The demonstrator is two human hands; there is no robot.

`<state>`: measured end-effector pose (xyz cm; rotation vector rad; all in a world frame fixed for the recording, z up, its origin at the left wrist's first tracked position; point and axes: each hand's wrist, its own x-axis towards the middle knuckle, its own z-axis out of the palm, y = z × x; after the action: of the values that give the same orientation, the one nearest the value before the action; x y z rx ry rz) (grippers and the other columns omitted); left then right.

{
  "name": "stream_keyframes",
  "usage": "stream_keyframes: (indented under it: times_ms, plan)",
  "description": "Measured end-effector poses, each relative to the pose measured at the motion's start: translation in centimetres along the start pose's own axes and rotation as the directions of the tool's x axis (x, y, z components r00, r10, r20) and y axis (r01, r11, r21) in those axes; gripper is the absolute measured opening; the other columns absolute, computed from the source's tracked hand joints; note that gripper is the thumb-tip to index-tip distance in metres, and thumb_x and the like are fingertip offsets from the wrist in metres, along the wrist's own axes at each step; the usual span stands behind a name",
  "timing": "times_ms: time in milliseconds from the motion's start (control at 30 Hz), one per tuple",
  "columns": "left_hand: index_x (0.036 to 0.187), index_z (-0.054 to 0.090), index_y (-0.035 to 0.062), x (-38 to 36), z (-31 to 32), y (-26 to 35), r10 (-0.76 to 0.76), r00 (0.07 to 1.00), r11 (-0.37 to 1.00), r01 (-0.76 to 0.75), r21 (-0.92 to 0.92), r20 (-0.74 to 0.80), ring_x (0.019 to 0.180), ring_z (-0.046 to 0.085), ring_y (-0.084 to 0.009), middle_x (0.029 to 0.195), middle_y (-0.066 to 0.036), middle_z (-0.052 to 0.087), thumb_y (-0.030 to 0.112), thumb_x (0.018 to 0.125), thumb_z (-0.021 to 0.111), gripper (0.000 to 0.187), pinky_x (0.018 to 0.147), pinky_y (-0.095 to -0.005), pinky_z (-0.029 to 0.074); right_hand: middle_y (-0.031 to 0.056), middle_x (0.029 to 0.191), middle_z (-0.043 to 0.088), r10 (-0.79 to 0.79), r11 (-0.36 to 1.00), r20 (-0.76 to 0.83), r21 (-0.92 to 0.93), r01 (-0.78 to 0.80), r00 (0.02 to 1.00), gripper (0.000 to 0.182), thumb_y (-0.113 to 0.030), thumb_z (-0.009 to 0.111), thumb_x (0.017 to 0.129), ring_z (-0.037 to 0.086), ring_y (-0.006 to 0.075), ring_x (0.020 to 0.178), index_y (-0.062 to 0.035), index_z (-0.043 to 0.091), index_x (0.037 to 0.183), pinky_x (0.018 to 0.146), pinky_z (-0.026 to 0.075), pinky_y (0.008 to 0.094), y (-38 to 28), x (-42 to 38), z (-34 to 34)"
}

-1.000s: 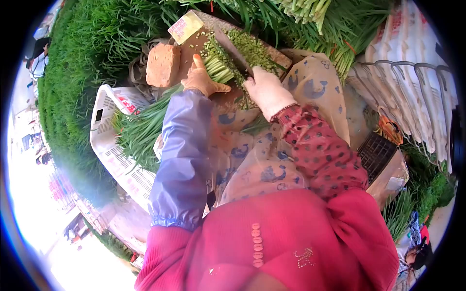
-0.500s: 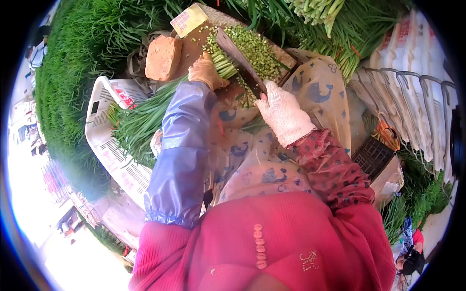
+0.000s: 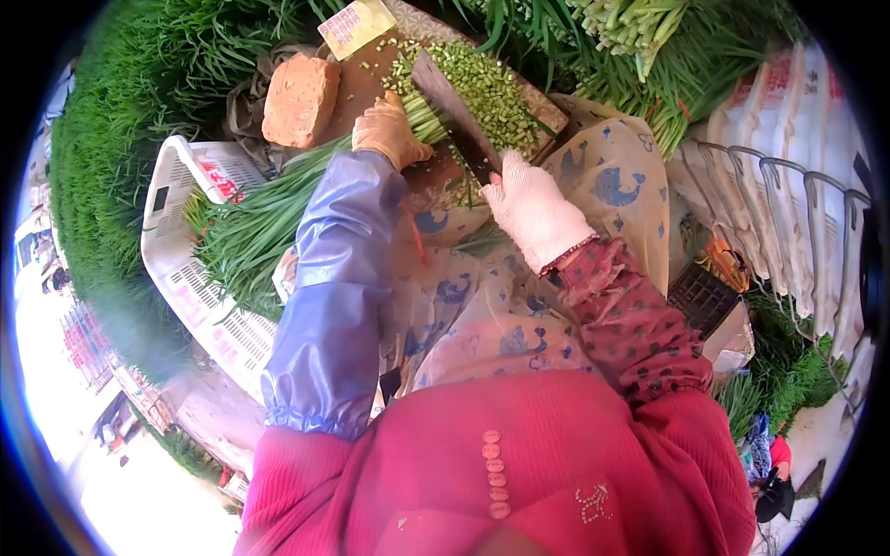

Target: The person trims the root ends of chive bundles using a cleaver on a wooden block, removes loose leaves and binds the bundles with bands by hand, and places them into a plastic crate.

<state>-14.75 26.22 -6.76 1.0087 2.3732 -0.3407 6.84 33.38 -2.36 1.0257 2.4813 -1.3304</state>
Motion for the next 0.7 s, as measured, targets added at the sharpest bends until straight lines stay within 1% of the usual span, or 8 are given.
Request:
stream_keyframes:
  times_ms: [100, 200, 367, 400, 433, 500, 633, 700]
  plan:
    - [0.129, 0.046, -0.0035, 0.2, 0.4, 0.0, 0.012, 1.000, 0.999, -0.011, 0.039, -0.021, 0.111, 0.067, -0.0325, 0.120, -0.020, 0.066, 0.051, 0.063, 0.088, 0.095, 0.093, -0.0401, 0.054, 0.0272, 0.090, 0.068, 0.081, 0.995, 0.097, -0.060, -0.075, 0.992, 0.026, -0.017, 0.064, 0.094, 0.067, 0.0452, 0.089, 0.0047, 0.054, 0.104, 0.075, 0.054, 0.0493, -1.3, 1.8, -0.7]
    - [0.130, 0.045, -0.0046, 0.6, 0.9, 0.4, -0.003, 1.000, 0.999, 0.004, 0.052, -0.010, 0.114, 0.066, -0.0330, 0.122, -0.020, 0.064, 0.049, 0.064, 0.087, 0.095, 0.094, -0.0402, 0.054, 0.0309, 0.103, 0.068, 0.185, 0.981, 0.170, -0.092, -0.171, 0.968, 0.031, -0.017, 0.060, 0.094, 0.068, 0.0444, 0.100, 0.0087, 0.058, 0.111, 0.088, 0.054, 0.0509, -3.8, 6.6, 1.4]
    - [0.140, 0.037, -0.0042, 0.8, 1.4, -0.2, -0.052, 0.995, 0.998, 0.049, -0.044, -0.084, 0.117, 0.063, -0.0354, 0.125, -0.021, 0.062, 0.053, 0.060, 0.088, 0.111, 0.099, -0.0425, 0.051, 0.0295, 0.110, 0.068, 0.087, 0.996, 0.071, -0.042, -0.084, 0.994, 0.027, -0.009, 0.057, 0.092, 0.067, 0.0432, 0.107, 0.0058, 0.061, 0.115, 0.091, 0.054, 0.0498, -4.3, 11.3, 2.9]
    - [0.151, 0.025, -0.0032, 0.3, 0.1, -0.6, 0.025, 1.000, 0.997, -0.024, -0.072, 0.011, 0.126, 0.057, -0.0383, 0.136, -0.024, 0.056, 0.054, 0.054, 0.092, 0.131, 0.105, -0.0444, 0.046, 0.0288, 0.111, 0.068, 0.119, 0.993, 0.094, 0.010, -0.121, 0.988, 0.028, -0.011, 0.057, 0.092, 0.067, 0.0427, 0.107, 0.0052, 0.061, 0.115, 0.092, 0.053, 0.0492, -4.2, 10.4, 2.0]
    - [0.157, 0.009, -0.0034, -0.5, 0.2, -1.7, 0.174, 0.978, 0.978, -0.186, -0.097, -0.117, 0.136, 0.047, -0.0390, 0.147, -0.025, 0.046, 0.052, 0.050, 0.094, 0.148, 0.111, -0.0437, 0.040, 0.0282, 0.111, 0.068, 0.143, 0.987, 0.122, 0.055, -0.150, 0.982, 0.028, -0.012, 0.057, 0.093, 0.067, 0.0423, 0.107, 0.0045, 0.061, 0.115, 0.092, 0.053, 0.0485, -3.8, 9.7, 0.8]
    - [0.159, 0.000, -0.0005, -2.6, -0.4, -2.3, 0.103, 0.995, 0.987, -0.101, 0.125, -0.008, 0.143, 0.038, -0.0378, 0.155, -0.025, 0.037, 0.049, 0.050, 0.095, 0.153, 0.114, -0.0425, 0.037, 0.0288, 0.112, 0.067, 0.188, 0.968, 0.153, 0.139, -0.209, 0.970, 0.032, -0.019, 0.060, 0.095, 0.066, 0.0413, 0.105, 0.0045, 0.061, 0.117, 0.090, 0.053, 0.0470, -0.1, 9.7, 1.9]
    - [0.160, 0.005, 0.0037, -4.0, 1.8, -6.1, 0.059, 0.986, 0.997, -0.050, 0.065, -0.154, 0.132, 0.053, -0.0367, 0.143, -0.023, 0.052, 0.040, 0.045, 0.099, 0.154, 0.104, -0.0385, 0.046, 0.0278, 0.114, 0.065, 0.327, 0.943, 0.162, -0.120, -0.310, 0.931, 0.042, -0.027, 0.064, 0.091, 0.063, 0.0422, 0.112, 0.0043, 0.058, 0.119, 0.092, 0.051, 0.0469, 1.4, 5.7, -0.1]
    - [0.159, 0.017, 0.0049, -4.3, 0.2, -4.9, -0.109, 0.987, 0.992, 0.101, 0.077, 0.119, 0.121, 0.062, -0.0333, 0.131, -0.021, 0.062, 0.037, 0.048, 0.098, 0.141, 0.099, -0.0368, 0.050, 0.0251, 0.121, 0.064, 0.205, 0.934, -0.046, -0.288, -0.210, 0.978, 0.043, -0.027, 0.065, 0.091, 0.062, 0.0429, 0.112, 0.0039, 0.058, 0.119, 0.091, 0.052, 0.0465, 2.0, 4.4, 0.7]
